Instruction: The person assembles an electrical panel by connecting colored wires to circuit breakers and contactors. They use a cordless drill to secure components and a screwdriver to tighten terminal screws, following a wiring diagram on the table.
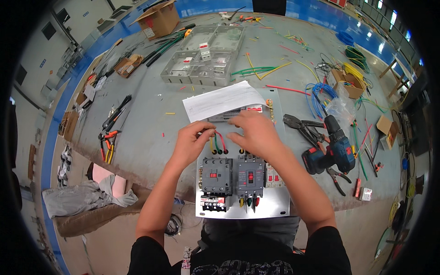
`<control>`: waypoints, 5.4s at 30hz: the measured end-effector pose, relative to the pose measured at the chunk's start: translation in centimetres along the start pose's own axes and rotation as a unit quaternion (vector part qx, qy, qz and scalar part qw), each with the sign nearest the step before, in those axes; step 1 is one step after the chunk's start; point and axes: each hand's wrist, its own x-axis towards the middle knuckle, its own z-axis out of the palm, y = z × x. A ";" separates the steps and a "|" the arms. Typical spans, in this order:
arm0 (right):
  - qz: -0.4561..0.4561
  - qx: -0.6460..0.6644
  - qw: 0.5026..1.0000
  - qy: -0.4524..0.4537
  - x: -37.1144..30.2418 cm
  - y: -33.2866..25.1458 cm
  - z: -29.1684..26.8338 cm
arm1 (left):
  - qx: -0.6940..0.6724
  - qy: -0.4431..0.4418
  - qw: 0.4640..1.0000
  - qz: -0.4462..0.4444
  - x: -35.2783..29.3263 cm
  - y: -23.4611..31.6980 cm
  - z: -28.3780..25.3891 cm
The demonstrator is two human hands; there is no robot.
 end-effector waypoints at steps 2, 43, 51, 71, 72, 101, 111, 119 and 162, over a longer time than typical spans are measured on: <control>-0.040 -0.069 0.996 -0.028 2.5 -0.2 1.0 | -0.040 0.008 0.999 -0.021 -0.3 -0.6 -0.2; -0.010 0.005 0.918 -0.396 8.9 3.6 6.1 | -0.298 -0.180 0.867 -0.357 -0.3 -2.5 0.4; -0.012 0.017 0.921 -0.388 8.6 3.2 5.5 | -0.280 -0.253 0.872 -0.313 -0.5 -3.6 0.5; -0.107 0.155 0.981 0.042 -0.9 -0.9 -3.2 | -0.202 -0.305 0.882 -0.298 0.3 -3.2 0.1; -0.100 0.162 0.980 0.062 -3.1 -0.5 -3.2 | -0.201 -0.303 0.881 -0.303 0.2 -3.4 0.1; 0.165 0.213 0.940 0.208 -24.2 6.3 7.9 | -0.215 -0.300 0.880 -0.298 0.0 -3.3 0.5; 0.172 0.170 0.955 0.173 -24.6 6.4 7.2 | -0.241 -0.302 0.888 -0.250 0.8 -4.2 0.4; 0.171 0.169 0.954 0.177 -24.0 6.3 7.2 | -0.216 -0.353 0.878 -0.239 1.3 -4.3 -0.3; 0.191 0.227 0.920 0.257 -29.2 4.9 2.0 | -0.107 -0.190 0.926 -0.307 -1.0 -0.4 1.7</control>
